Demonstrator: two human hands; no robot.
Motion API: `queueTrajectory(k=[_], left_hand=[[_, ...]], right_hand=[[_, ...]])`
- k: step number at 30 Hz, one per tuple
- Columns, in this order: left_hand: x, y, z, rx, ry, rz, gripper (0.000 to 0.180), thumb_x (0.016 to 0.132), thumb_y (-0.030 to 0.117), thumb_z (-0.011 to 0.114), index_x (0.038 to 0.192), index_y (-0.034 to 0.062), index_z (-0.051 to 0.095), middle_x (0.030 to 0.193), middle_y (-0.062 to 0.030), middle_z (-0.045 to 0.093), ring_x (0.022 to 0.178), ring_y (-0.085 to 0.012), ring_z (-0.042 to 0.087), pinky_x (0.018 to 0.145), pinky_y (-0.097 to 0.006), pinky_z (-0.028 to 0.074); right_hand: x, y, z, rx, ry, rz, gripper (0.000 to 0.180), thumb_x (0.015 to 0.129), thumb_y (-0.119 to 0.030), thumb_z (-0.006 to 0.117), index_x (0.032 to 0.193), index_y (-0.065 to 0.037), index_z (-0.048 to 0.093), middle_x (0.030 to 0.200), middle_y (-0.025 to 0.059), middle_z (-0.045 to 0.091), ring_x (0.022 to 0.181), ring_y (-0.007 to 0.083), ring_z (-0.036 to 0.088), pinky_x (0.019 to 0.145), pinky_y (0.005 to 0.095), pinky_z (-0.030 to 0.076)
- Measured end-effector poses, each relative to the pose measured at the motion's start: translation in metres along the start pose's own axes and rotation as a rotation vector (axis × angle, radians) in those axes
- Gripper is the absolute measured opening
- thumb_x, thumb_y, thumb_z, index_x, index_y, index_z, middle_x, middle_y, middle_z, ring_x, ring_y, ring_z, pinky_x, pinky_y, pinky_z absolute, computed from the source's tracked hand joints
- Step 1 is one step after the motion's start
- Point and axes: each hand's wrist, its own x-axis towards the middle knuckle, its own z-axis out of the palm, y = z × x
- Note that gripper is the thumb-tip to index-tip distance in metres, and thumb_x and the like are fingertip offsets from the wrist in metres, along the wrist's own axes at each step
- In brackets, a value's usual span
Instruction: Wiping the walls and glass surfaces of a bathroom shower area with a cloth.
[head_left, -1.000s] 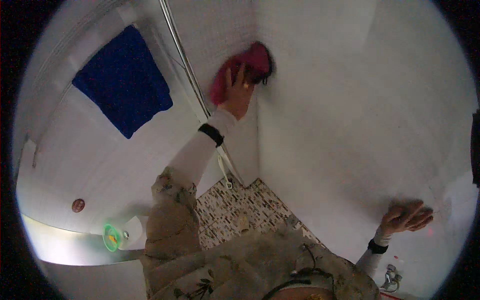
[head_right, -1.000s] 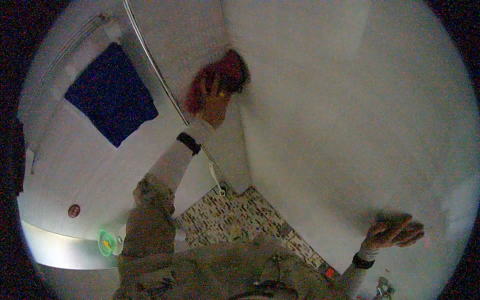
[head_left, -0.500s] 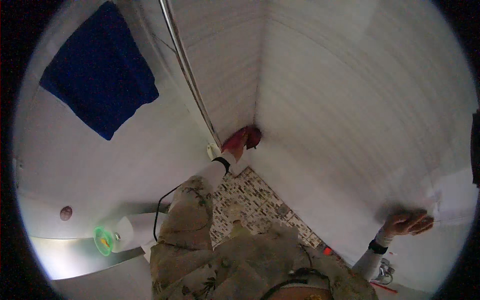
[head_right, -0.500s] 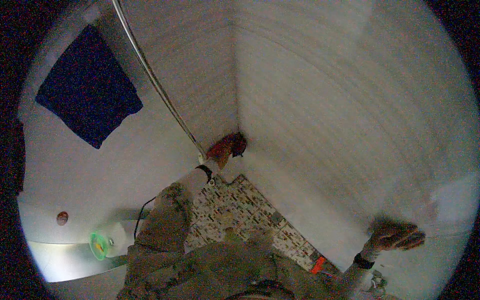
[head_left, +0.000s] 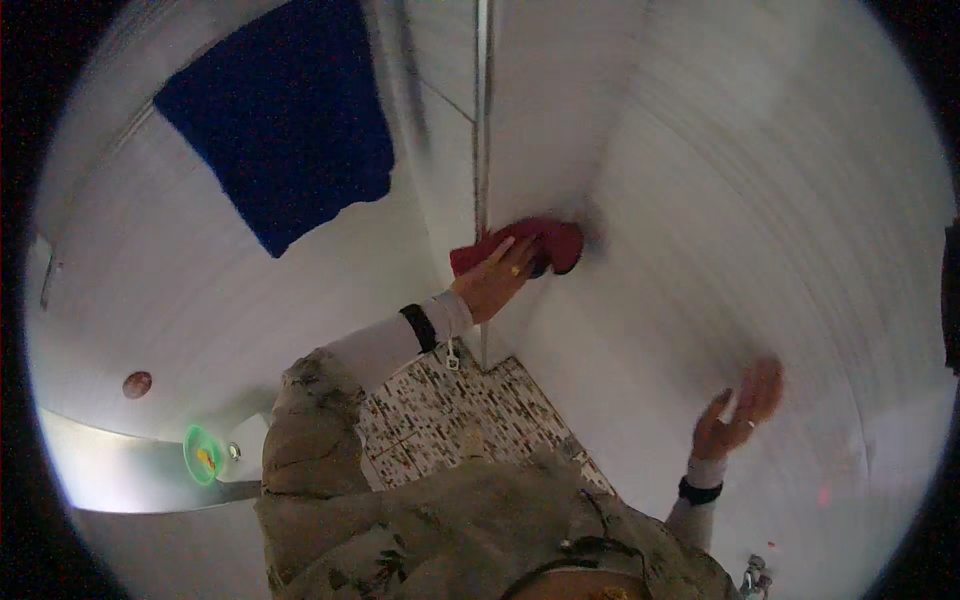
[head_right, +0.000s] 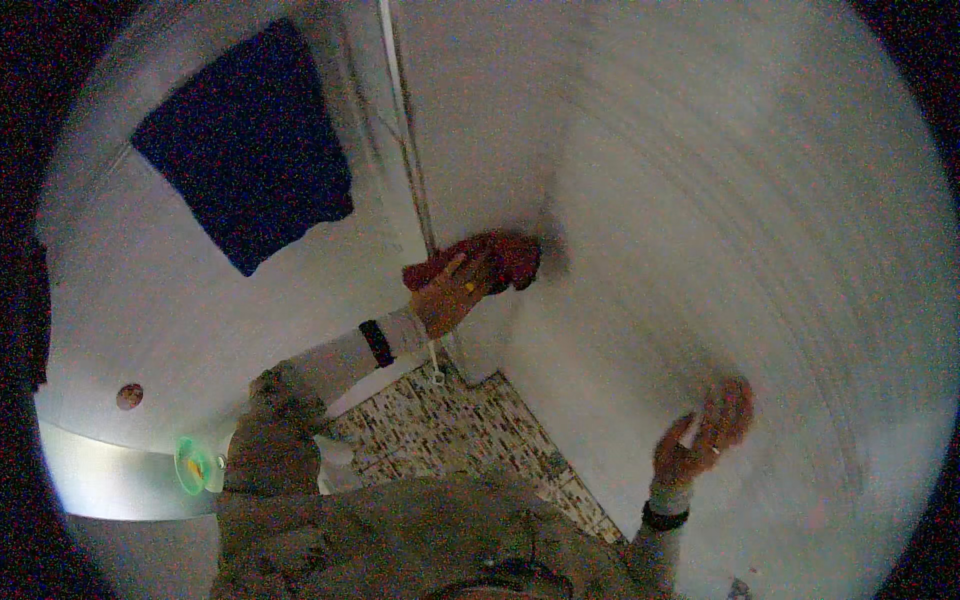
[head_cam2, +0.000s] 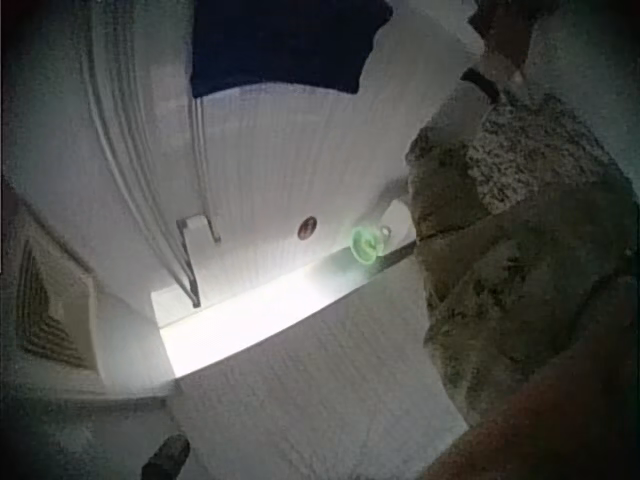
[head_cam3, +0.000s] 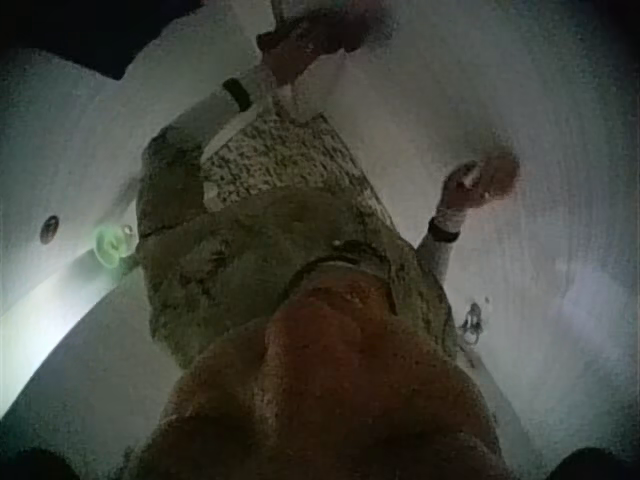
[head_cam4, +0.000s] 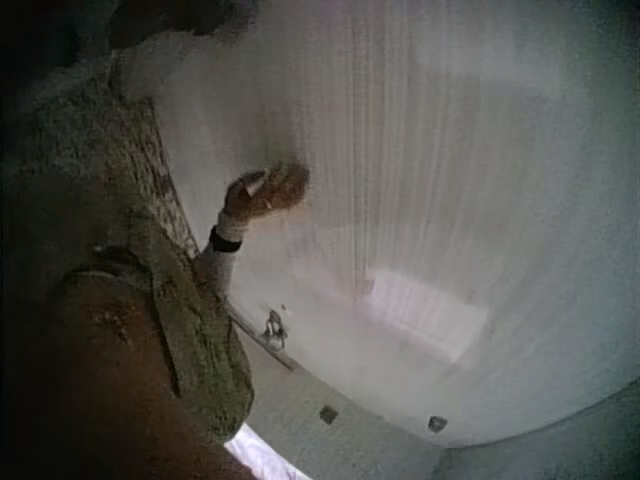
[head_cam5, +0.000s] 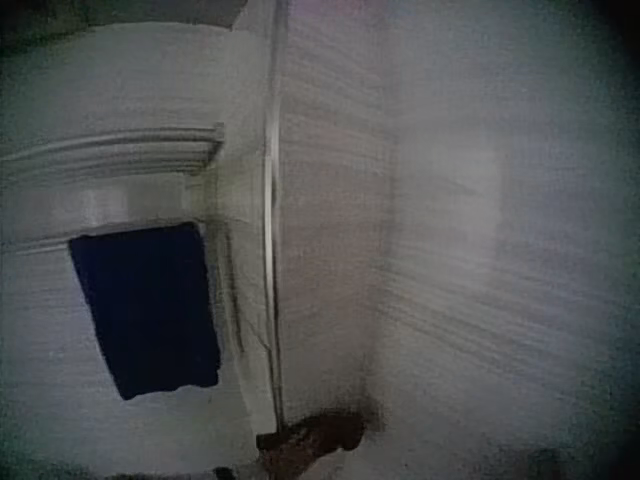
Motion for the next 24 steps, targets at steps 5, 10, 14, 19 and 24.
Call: queueTrajectory(k=[5, 10, 14, 19, 24], left_hand=[[0.015, -0.107, -0.047, -0.551, 0.808, -0.344, 0.041, 0.082, 0.028, 0.059, 0.120, 0.0104, 0.058, 0.145, -0.0170, 0.036, 0.135, -0.0346, 0.032, 0.110, -0.056, 0.021], [0.057, -0.155, -0.098, -1.092, 1.157, -0.725, 0.049, 0.078, 0.022, 0.064, 0.120, 0.0005, 0.052, 0.134, -0.0280, 0.039, 0.129, -0.0497, 0.031, 0.110, -0.057, 0.019], [0.056, -0.139, -0.107, -1.454, 1.150, -0.849, 0.044, 0.082, 0.017, 0.060, 0.120, -0.0026, 0.049, 0.127, -0.0277, 0.043, 0.122, -0.0503, 0.036, 0.108, -0.054, 0.022], [0.024, -0.070, -0.073, -1.817, 1.020, -0.769, 0.038, 0.089, 0.019, 0.055, 0.119, -0.0029, 0.050, 0.112, -0.0228, 0.055, 0.101, -0.0389, 0.051, 0.093, -0.044, 0.038], [0.021, -0.087, -0.082, -1.714, 0.997, -0.743, 0.046, 0.091, 0.024, 0.054, 0.125, -0.0047, 0.047, 0.121, -0.0250, 0.053, 0.113, -0.0418, 0.048, 0.100, -0.046, 0.033]], right_hand=[[0.032, -0.078, 0.065, 0.387, -0.171, -0.006, 0.040, 0.085, -0.003, 0.052, 0.125, -0.005, 0.056, 0.138, 0.0188, 0.048, 0.130, 0.0371, 0.042, 0.108, 0.0478, 0.032], [0.073, -0.129, 0.106, 0.587, -0.159, -0.147, 0.044, 0.085, -0.003, 0.054, 0.129, -0.003, 0.053, 0.138, 0.0204, 0.047, 0.129, 0.0386, 0.042, 0.106, 0.0479, 0.034], [0.108, -0.157, 0.119, 0.652, -0.075, -0.150, 0.048, 0.086, -0.008, 0.055, 0.134, -0.002, 0.048, 0.142, 0.0228, 0.040, 0.132, 0.0402, 0.038, 0.108, 0.0492, 0.031], [0.138, -0.184, 0.120, 0.710, 0.065, -0.157, 0.055, 0.090, -0.017, 0.054, 0.141, -0.004, 0.039, 0.149, 0.0233, 0.028, 0.137, 0.0416, 0.028, 0.111, 0.0525, 0.023], [0.173, -0.202, 0.107, 0.684, 0.188, -0.180, 0.055, 0.093, -0.025, 0.051, 0.143, -0.005, 0.036, 0.151, 0.0238, 0.025, 0.140, 0.0443, 0.021, 0.112, 0.0537, 0.020]])
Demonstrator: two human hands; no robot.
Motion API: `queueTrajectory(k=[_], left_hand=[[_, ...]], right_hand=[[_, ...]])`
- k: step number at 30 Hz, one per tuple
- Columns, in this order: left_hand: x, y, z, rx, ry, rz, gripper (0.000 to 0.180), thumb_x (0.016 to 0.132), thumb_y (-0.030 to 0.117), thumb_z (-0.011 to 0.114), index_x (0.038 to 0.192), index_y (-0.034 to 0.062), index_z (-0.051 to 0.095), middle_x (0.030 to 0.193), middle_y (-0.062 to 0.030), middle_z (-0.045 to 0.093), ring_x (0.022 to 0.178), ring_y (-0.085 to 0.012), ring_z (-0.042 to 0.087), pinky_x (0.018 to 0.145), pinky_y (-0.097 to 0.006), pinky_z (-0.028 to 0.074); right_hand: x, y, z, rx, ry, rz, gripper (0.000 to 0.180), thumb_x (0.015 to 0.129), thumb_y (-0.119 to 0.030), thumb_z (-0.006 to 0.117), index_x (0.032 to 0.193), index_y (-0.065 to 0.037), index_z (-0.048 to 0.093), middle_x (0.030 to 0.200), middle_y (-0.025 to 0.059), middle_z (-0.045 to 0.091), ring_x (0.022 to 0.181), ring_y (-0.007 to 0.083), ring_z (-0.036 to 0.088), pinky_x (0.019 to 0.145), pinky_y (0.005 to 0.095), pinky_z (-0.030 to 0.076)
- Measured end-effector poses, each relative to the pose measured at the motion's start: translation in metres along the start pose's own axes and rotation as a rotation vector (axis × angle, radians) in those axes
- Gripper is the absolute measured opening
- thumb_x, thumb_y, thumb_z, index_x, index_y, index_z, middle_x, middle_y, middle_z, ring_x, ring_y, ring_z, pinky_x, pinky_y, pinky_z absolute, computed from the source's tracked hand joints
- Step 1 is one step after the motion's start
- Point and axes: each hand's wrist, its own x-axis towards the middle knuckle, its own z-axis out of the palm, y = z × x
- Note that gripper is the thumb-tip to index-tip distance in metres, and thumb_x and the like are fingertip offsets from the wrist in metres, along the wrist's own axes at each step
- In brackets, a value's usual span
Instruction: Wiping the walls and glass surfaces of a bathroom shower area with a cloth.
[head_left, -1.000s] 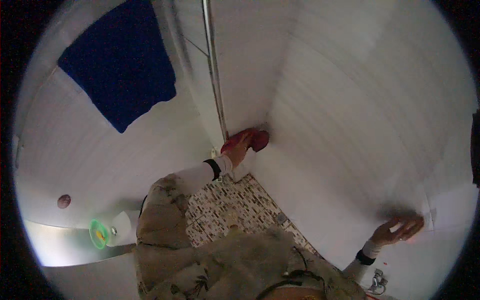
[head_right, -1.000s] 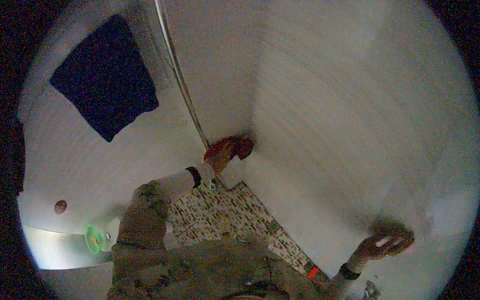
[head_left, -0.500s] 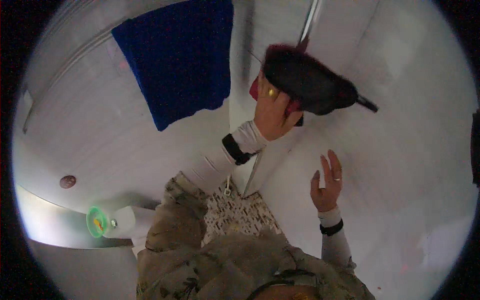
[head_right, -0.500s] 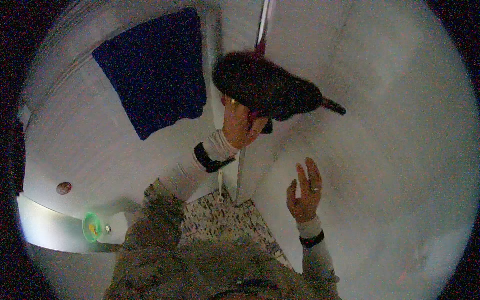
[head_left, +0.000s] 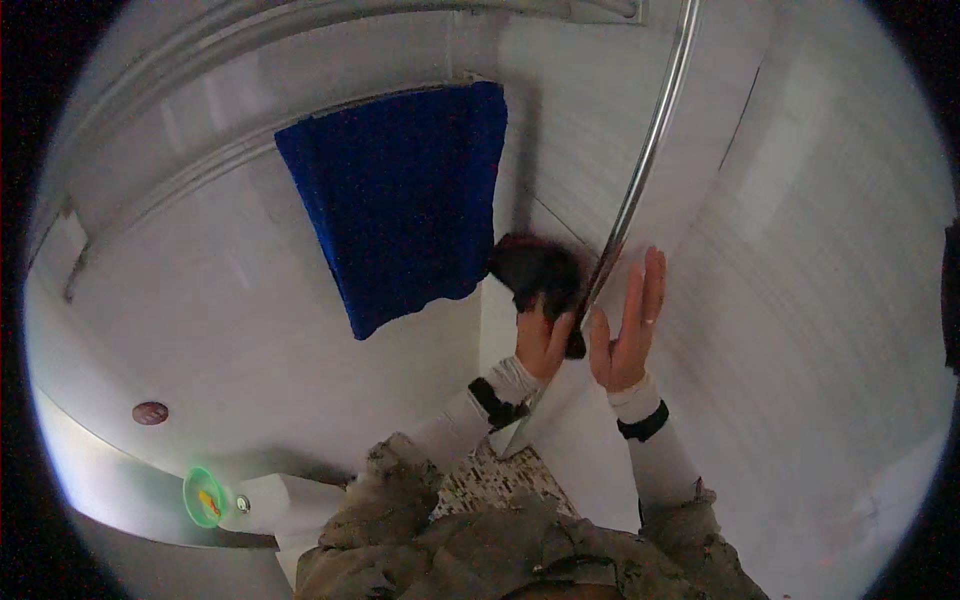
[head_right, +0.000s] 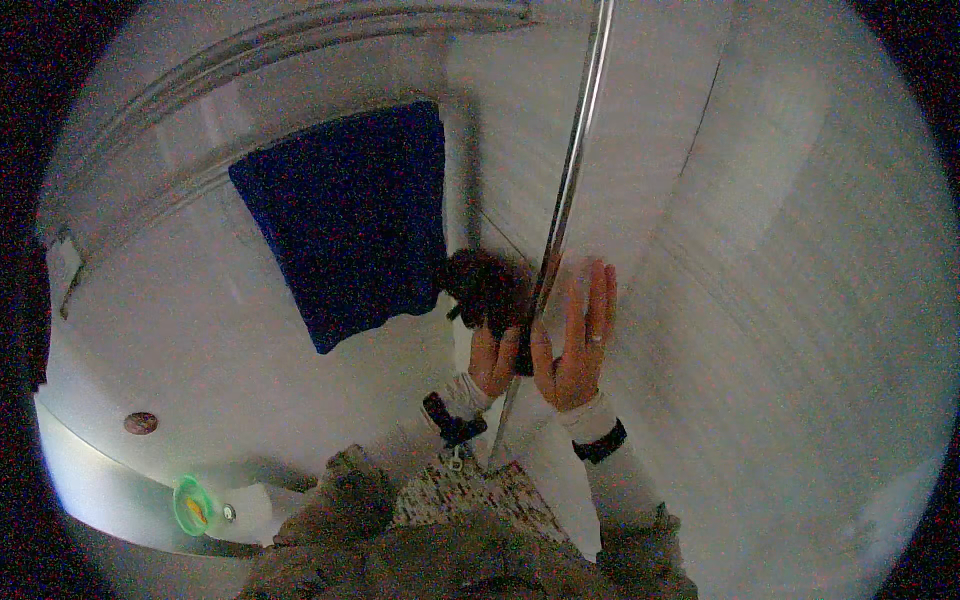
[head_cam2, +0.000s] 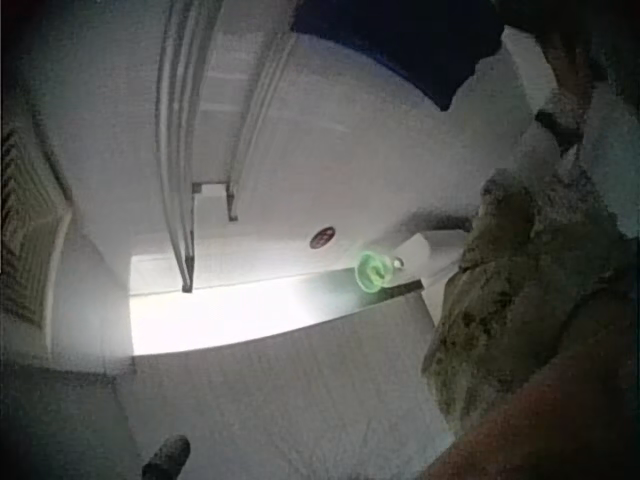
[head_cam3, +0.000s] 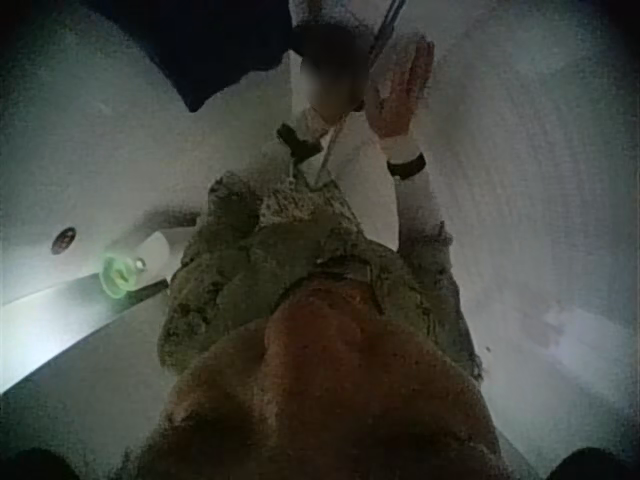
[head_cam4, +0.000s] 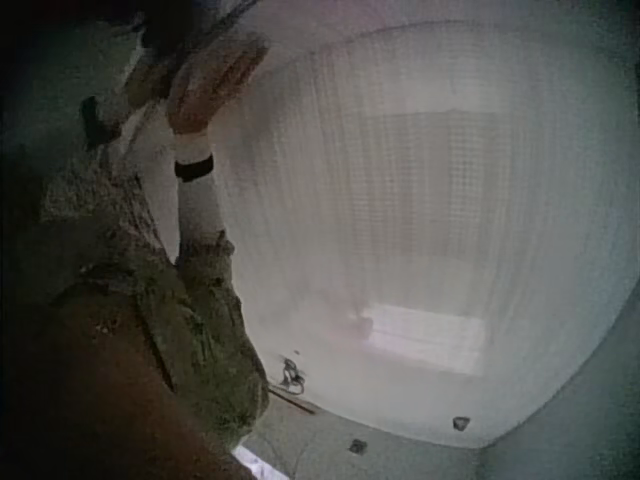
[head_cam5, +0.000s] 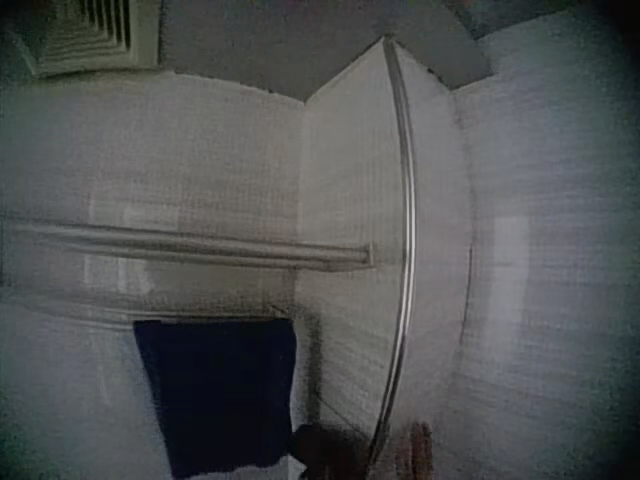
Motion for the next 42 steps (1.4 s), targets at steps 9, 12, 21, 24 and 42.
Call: queueTrajectory(k=[9, 12, 21, 24, 42], left_hand=[[0.188, 0.058, -0.018, 0.042, 0.140, 0.152, 0.074, 0.095, 0.041, 0.049, 0.144, -0.0077, 0.022, 0.142, -0.0321, 0.032, 0.134, -0.0441, 0.028, 0.113, -0.044, 0.019], [0.185, 0.053, -0.021, 0.004, 0.044, 0.073, 0.075, 0.097, 0.044, 0.044, 0.144, -0.0089, 0.019, 0.145, -0.0321, 0.029, 0.135, -0.0414, 0.029, 0.113, -0.039, 0.019], [0.016, -0.054, -0.032, 0.073, 0.158, -0.367, 0.072, 0.099, 0.046, 0.039, 0.143, -0.0082, 0.022, 0.147, -0.0183, 0.030, 0.136, -0.0282, 0.028, 0.113, -0.034, 0.021], [-0.098, -0.128, -0.033, -0.485, 0.270, -0.660, 0.064, 0.100, 0.040, 0.042, 0.146, -0.0009, 0.023, 0.140, -0.0164, 0.041, 0.129, -0.0274, 0.039, 0.110, -0.034, 0.028], [-0.068, 0.003, -0.015, -0.466, 0.041, -0.841, 0.073, 0.097, 0.053, 0.038, 0.148, 0.0046, 0.019, 0.148, -0.0138, 0.032, 0.129, -0.0288, 0.042, 0.106, -0.035, 0.034]], right_hand=[[0.025, 0.001, 0.032, -0.074, 0.178, -0.117, 0.059, 0.092, -0.028, 0.053, 0.143, -0.004, 0.034, 0.151, 0.0270, 0.021, 0.139, 0.0470, 0.019, 0.110, 0.0558, 0.016], [0.017, 0.007, 0.029, -0.087, 0.230, -0.157, 0.061, 0.092, -0.028, 0.054, 0.144, -0.004, 0.034, 0.151, 0.0280, 0.021, 0.138, 0.0482, 0.019, 0.109, 0.0574, 0.015], [0.002, 0.007, 0.057, -0.038, 0.280, -0.176, 0.057, 0.091, -0.024, 0.052, 0.142, -0.004, 0.036, 0.148, 0.0304, 0.026, 0.135, 0.0525, 0.024, 0.107, 0.0608, 0.019], [0.000, -0.015, 0.036, -0.020, 0.236, -0.182, 0.056, 0.091, -0.023, 0.051, 0.141, -0.003, 0.036, 0.147, 0.0320, 0.026, 0.134, 0.0535, 0.024, 0.106, 0.0618, 0.020], [0.009, -0.001, 0.013, 0.037, 0.204, -0.300, 0.056, 0.095, -0.021, 0.044, 0.143, 0.005, 0.030, 0.151, 0.0286, 0.017, 0.140, 0.0470, 0.013, 0.111, 0.0566, 0.013]])
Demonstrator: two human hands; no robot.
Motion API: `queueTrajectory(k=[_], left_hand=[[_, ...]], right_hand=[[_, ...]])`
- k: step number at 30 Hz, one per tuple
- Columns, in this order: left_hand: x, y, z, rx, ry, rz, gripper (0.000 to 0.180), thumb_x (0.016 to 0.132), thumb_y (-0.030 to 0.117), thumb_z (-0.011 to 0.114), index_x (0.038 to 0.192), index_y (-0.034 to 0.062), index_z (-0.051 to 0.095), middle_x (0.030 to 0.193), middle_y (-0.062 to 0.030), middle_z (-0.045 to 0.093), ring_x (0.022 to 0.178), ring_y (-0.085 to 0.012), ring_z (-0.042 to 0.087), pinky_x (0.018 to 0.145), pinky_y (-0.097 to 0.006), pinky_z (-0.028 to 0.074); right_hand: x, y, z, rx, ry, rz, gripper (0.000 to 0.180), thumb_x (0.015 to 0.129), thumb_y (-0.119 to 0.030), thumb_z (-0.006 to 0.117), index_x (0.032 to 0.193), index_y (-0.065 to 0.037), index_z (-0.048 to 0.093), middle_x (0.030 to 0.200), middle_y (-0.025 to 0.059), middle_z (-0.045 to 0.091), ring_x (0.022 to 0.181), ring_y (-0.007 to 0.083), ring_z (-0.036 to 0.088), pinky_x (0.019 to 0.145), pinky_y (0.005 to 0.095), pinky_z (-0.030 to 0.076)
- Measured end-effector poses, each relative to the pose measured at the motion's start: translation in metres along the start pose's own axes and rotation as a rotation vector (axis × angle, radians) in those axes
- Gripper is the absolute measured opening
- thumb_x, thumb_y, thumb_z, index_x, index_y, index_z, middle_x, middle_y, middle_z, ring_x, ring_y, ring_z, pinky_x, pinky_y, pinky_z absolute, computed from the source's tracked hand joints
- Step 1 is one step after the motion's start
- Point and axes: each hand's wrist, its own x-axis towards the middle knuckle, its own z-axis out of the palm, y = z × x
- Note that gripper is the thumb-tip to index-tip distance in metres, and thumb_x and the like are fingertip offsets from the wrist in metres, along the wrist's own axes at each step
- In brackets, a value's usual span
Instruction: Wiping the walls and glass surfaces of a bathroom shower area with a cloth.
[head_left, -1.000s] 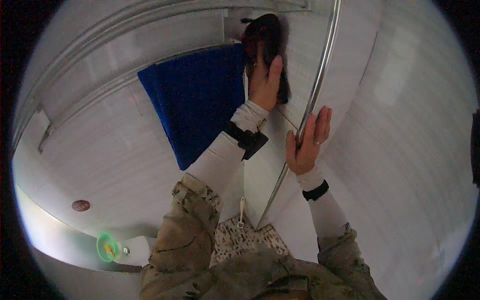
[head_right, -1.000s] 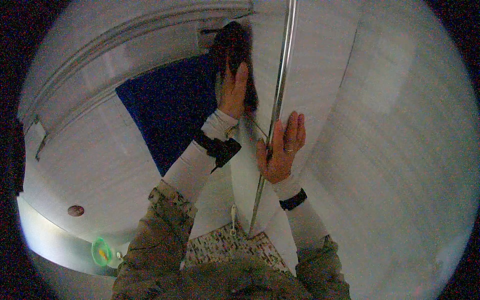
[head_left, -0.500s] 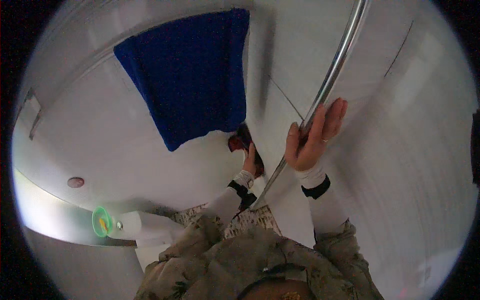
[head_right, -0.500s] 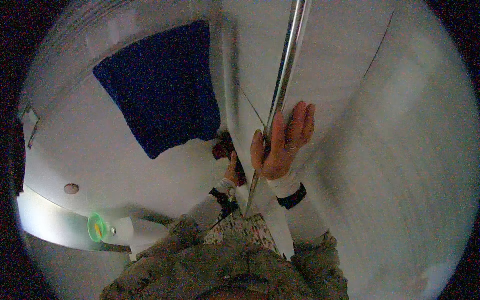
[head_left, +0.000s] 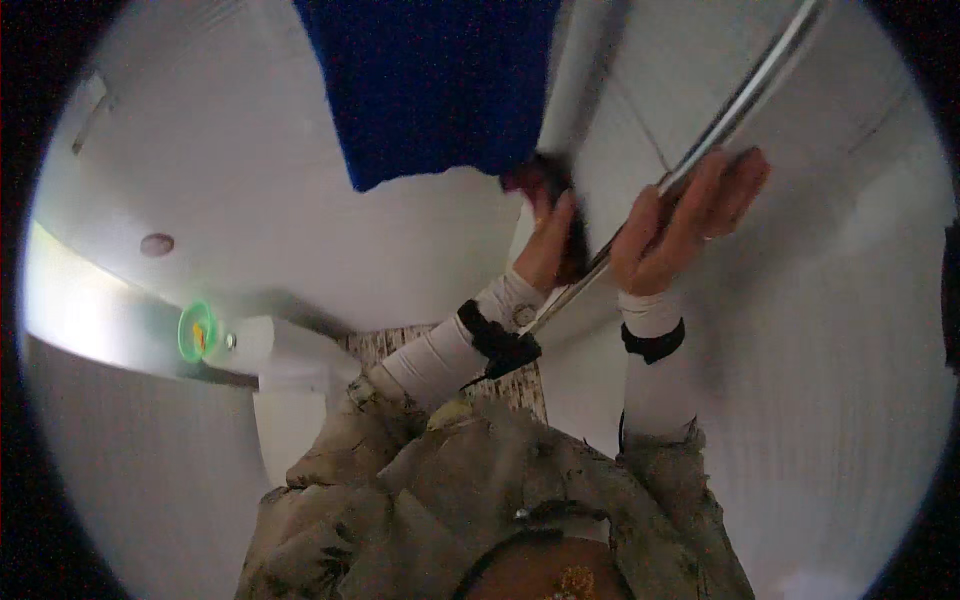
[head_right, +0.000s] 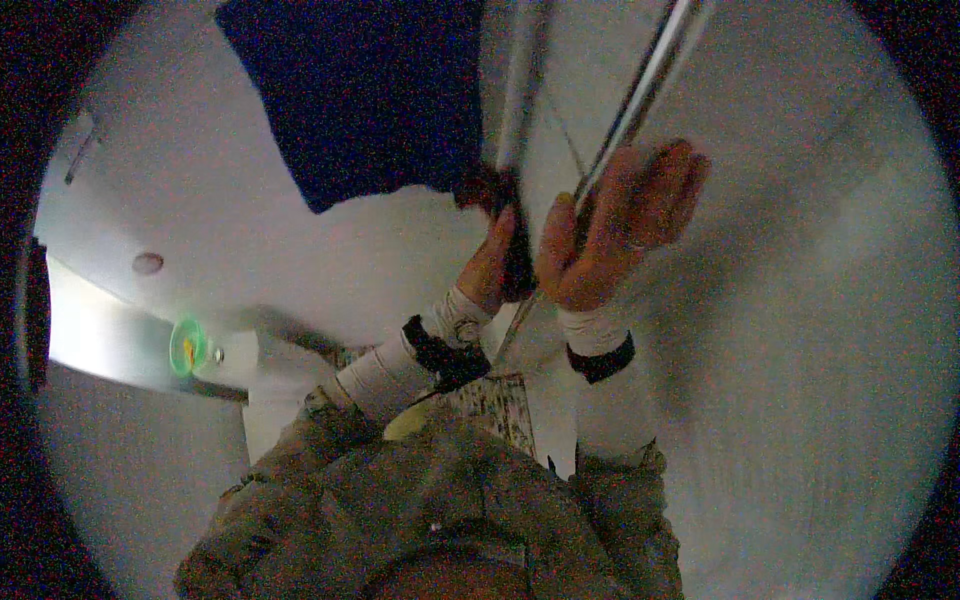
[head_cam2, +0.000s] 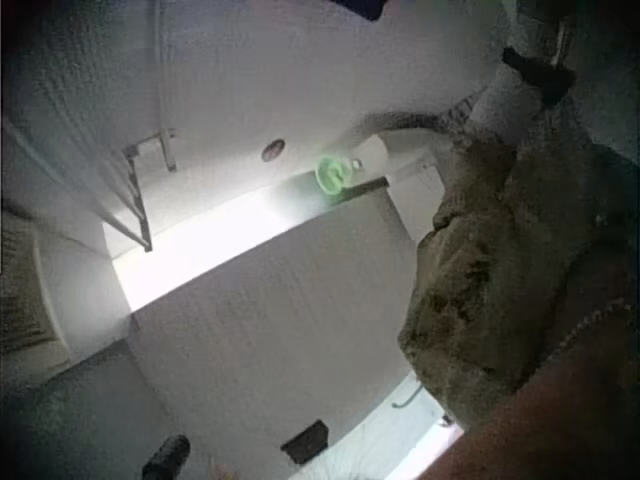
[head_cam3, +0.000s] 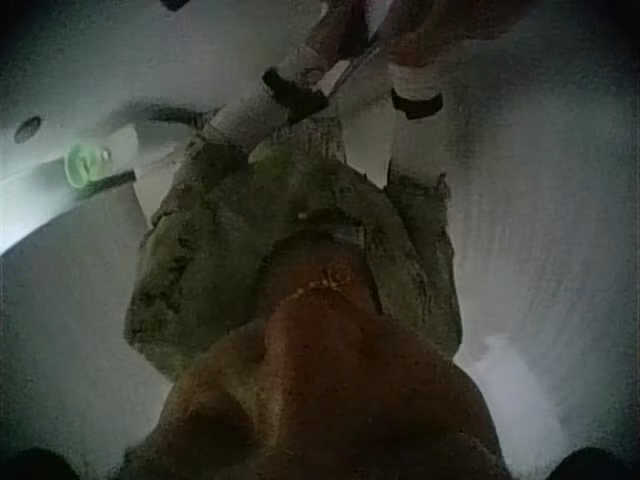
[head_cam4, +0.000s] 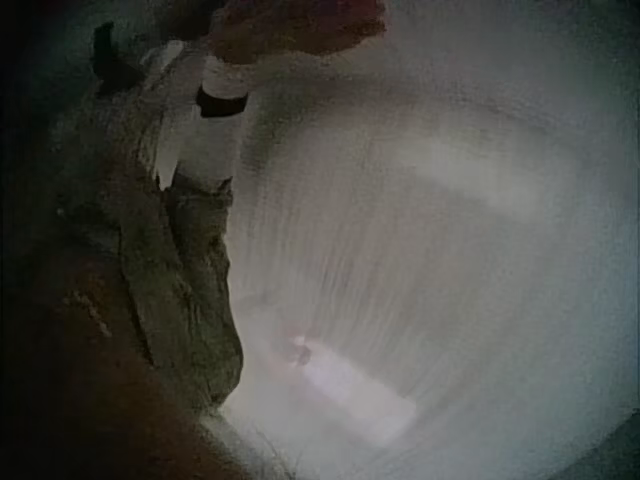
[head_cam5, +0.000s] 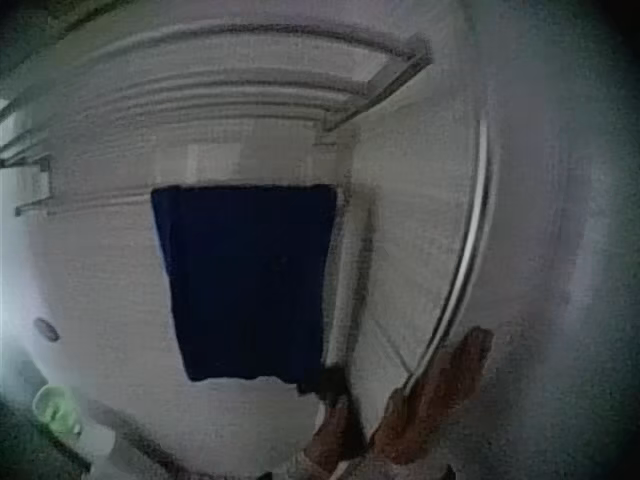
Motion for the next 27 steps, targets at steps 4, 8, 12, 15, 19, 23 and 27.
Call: queueTrajectory(k=[4, 8, 12, 15, 19, 23, 27], left_hand=[[0.001, 0.000, 0.035, 0.468, 0.202, 0.489, 0.060, 0.101, 0.032, 0.036, 0.146, -0.0036, 0.018, 0.153, -0.0233, 0.015, 0.142, -0.0346, 0.015, 0.114, -0.040, 0.014], [-0.015, -0.028, 0.037, 0.412, 0.321, 0.570, 0.065, 0.097, 0.030, 0.044, 0.144, -0.0087, 0.020, 0.154, -0.0263, 0.012, 0.144, -0.0400, 0.007, 0.116, -0.042, 0.006], [-0.007, -0.097, 0.015, 0.314, 0.402, 0.515, 0.066, 0.097, 0.031, 0.044, 0.145, -0.0082, 0.020, 0.154, -0.0257, 0.011, 0.144, -0.0399, 0.008, 0.116, -0.044, 0.008], [-0.008, -0.179, -0.009, 0.286, 0.452, 0.304, 0.066, 0.097, 0.033, 0.045, 0.144, -0.0075, 0.021, 0.154, -0.0258, 0.013, 0.143, -0.0403, 0.012, 0.115, -0.043, 0.012], [-0.001, -0.317, -0.050, -0.098, 0.616, -0.144, 0.064, 0.095, 0.034, 0.047, 0.142, -0.0052, 0.027, 0.151, -0.0268, 0.020, 0.139, -0.0412, 0.020, 0.114, -0.042, 0.017], [-0.006, -0.410, -0.096, -0.456, 0.684, -0.485, 0.056, 0.094, 0.027, 0.046, 0.141, -0.0006, 0.030, 0.150, -0.0282, 0.021, 0.138, -0.0443, 0.020, 0.112, -0.046, 0.020], [0.007, -0.423, -0.116, -0.551, 0.606, -0.589, 0.051, 0.093, 0.021, 0.044, 0.140, 0.0041, 0.032, 0.149, -0.0296, 0.022, 0.137, -0.0475, 0.020, 0.109, -0.051, 0.023]], right_hand=[[-0.003, 0.000, -0.001, 0.021, -0.012, 0.012, 0.055, 0.098, -0.022, 0.041, 0.143, 0.005, 0.029, 0.152, 0.0283, 0.014, 0.141, 0.0445, 0.013, 0.113, 0.0537, 0.013], [0.006, -0.006, 0.001, 0.012, -0.009, -0.140, 0.056, 0.099, -0.023, 0.039, 0.145, 0.006, 0.025, 0.153, 0.0281, 0.012, 0.142, 0.0421, 0.011, 0.114, 0.0504, 0.013], [0.001, 0.014, -0.001, -0.277, -0.060, -0.359, 0.059, 0.100, -0.035, 0.038, 0.146, -0.001, 0.023, 0.151, 0.0293, 0.015, 0.140, 0.0428, 0.019, 0.113, 0.0516, 0.021], [-0.015, 0.018, 0.002, -0.466, -0.081, -0.407, 0.063, 0.096, -0.051, 0.042, 0.140, -0.007, 0.038, 0.149, 0.0304, 0.021, 0.138, 0.0433, 0.024, 0.109, 0.0513, 0.030], [-0.015, 0.024, -0.012, -0.544, -0.111, -0.324, 0.070, 0.091, -0.060, 0.046, 0.134, -0.005, 0.048, 0.146, 0.0317, 0.027, 0.137, 0.0444, 0.028, 0.104, 0.0506, 0.037], [-0.001, -0.001, 0.004, -0.526, -0.154, -0.433, 0.059, 0.096, -0.054, 0.039, 0.138, -0.013, 0.041, 0.143, 0.0317, 0.033, 0.131, 0.0528, 0.031, 0.101, 0.0657, 0.031], [-0.009, 0.005, 0.003, -0.537, -0.122, -0.468, 0.053, 0.098, -0.051, 0.038, 0.137, -0.014, 0.041, 0.142, 0.0336, 0.032, 0.130, 0.0547, 0.031, 0.100, 0.0683, 0.031]])
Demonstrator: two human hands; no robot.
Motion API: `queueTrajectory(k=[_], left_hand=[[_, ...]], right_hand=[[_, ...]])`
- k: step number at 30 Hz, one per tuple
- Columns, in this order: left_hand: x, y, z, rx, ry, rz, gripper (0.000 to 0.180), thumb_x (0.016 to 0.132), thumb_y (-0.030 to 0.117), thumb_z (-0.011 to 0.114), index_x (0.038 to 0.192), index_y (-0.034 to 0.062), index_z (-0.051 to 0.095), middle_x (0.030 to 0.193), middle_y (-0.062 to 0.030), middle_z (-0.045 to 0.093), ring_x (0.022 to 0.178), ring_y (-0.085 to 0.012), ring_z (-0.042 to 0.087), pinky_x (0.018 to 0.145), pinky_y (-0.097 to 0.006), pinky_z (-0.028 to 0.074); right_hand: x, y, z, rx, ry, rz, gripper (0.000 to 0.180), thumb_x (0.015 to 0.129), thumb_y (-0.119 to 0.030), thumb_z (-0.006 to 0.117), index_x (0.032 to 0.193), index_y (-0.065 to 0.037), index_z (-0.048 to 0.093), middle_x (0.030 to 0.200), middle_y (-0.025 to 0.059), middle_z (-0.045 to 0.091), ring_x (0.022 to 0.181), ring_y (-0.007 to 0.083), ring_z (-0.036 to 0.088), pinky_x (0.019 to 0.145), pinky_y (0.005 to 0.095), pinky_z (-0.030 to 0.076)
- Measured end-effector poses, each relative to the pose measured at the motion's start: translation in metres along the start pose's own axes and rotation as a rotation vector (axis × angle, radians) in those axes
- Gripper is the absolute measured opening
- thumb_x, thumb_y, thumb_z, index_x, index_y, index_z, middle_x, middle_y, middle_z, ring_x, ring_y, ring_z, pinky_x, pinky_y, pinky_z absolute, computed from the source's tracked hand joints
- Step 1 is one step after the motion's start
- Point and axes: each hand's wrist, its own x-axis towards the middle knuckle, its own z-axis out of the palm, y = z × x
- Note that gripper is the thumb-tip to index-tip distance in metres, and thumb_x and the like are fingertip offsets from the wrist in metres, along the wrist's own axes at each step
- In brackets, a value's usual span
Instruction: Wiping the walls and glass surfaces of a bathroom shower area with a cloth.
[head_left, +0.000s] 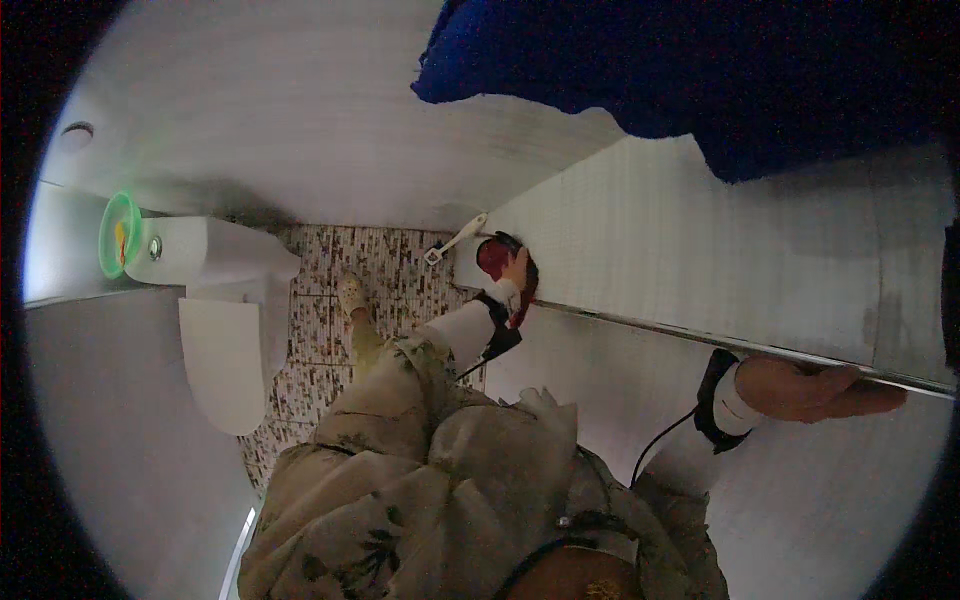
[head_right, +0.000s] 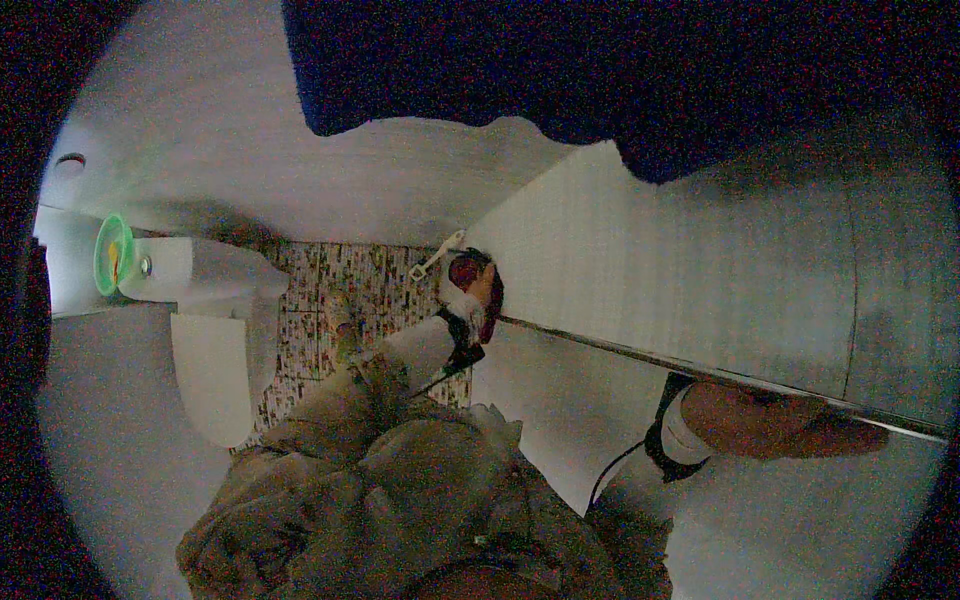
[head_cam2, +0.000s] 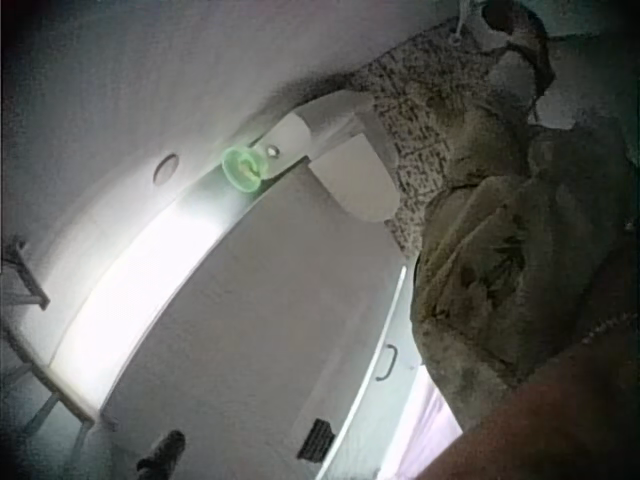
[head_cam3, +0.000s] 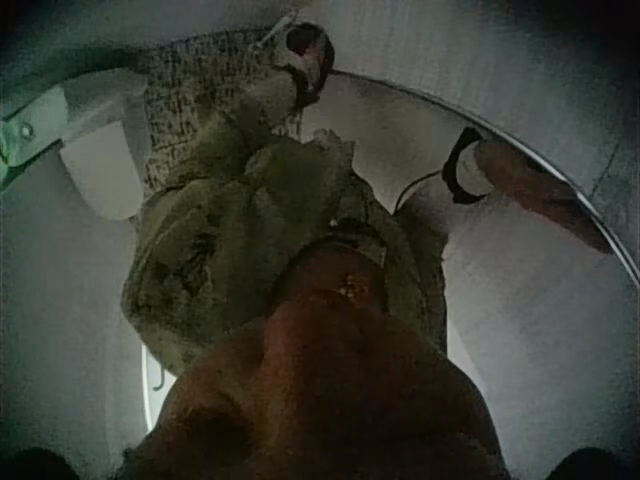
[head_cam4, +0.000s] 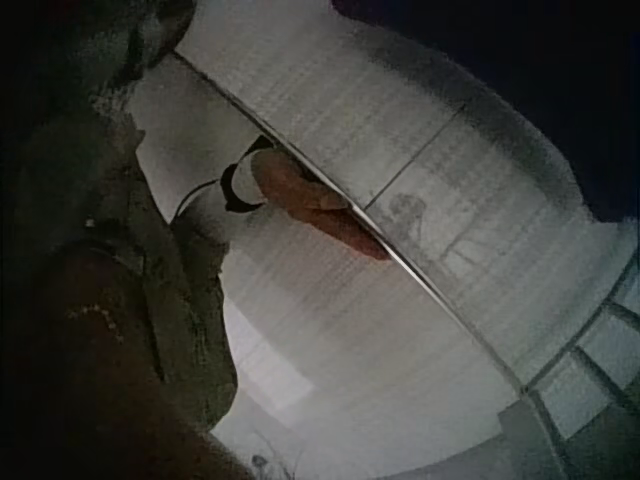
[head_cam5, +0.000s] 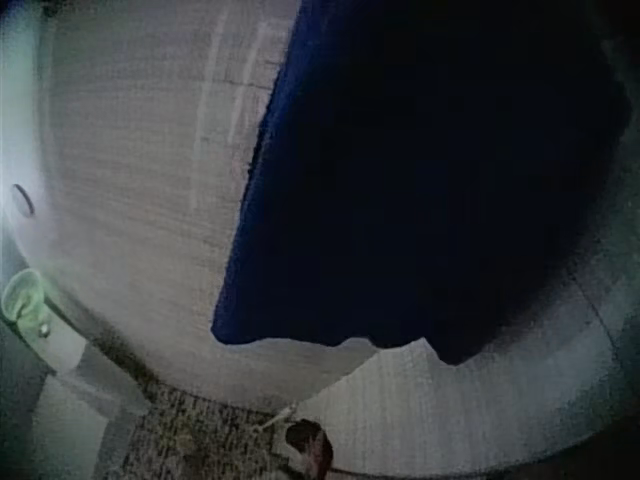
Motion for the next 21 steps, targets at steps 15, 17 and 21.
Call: queueTrajectory(k=[15, 17, 21], left_hand=[[-0.171, 0.154, 0.164, 0.753, -0.168, 1.030, 0.054, 0.091, 0.019, 0.051, 0.141, 0.0122, 0.035, 0.151, -0.0295, 0.016, 0.138, -0.0513, 0.015, 0.111, -0.058, 0.016], [-0.227, 0.152, 0.186, 0.648, -0.228, 1.187, 0.068, 0.092, 0.031, 0.053, 0.147, 0.0052, 0.024, 0.155, -0.0254, 0.009, 0.143, -0.0436, 0.008, 0.112, -0.058, 0.009], [-0.306, 0.142, 0.182, 0.866, -0.348, 1.518, 0.069, 0.085, 0.036, 0.063, 0.141, 0.0064, 0.035, 0.152, -0.0248, 0.012, 0.141, -0.0442, 0.009, 0.111, -0.056, 0.011]], right_hand=[[-0.022, 0.018, 0.004, 0.047, -0.007, 0.132, 0.050, 0.098, -0.047, 0.043, 0.136, -0.015, 0.038, 0.144, 0.0341, 0.026, 0.130, 0.0520, 0.033, 0.095, 0.0570, 0.046], [-0.018, 0.009, 0.005, 0.081, 0.009, 0.223, 0.051, 0.098, -0.047, 0.043, 0.136, -0.014, 0.038, 0.144, 0.0342, 0.025, 0.131, 0.0520, 0.033, 0.096, 0.0582, 0.044], [-0.009, 0.001, -0.003, 0.015, -0.070, 0.242, 0.047, 0.099, -0.044, 0.041, 0.134, -0.013, 0.043, 0.144, 0.0341, 0.026, 0.132, 0.0517, 0.032, 0.101, 0.0590, 0.039]])
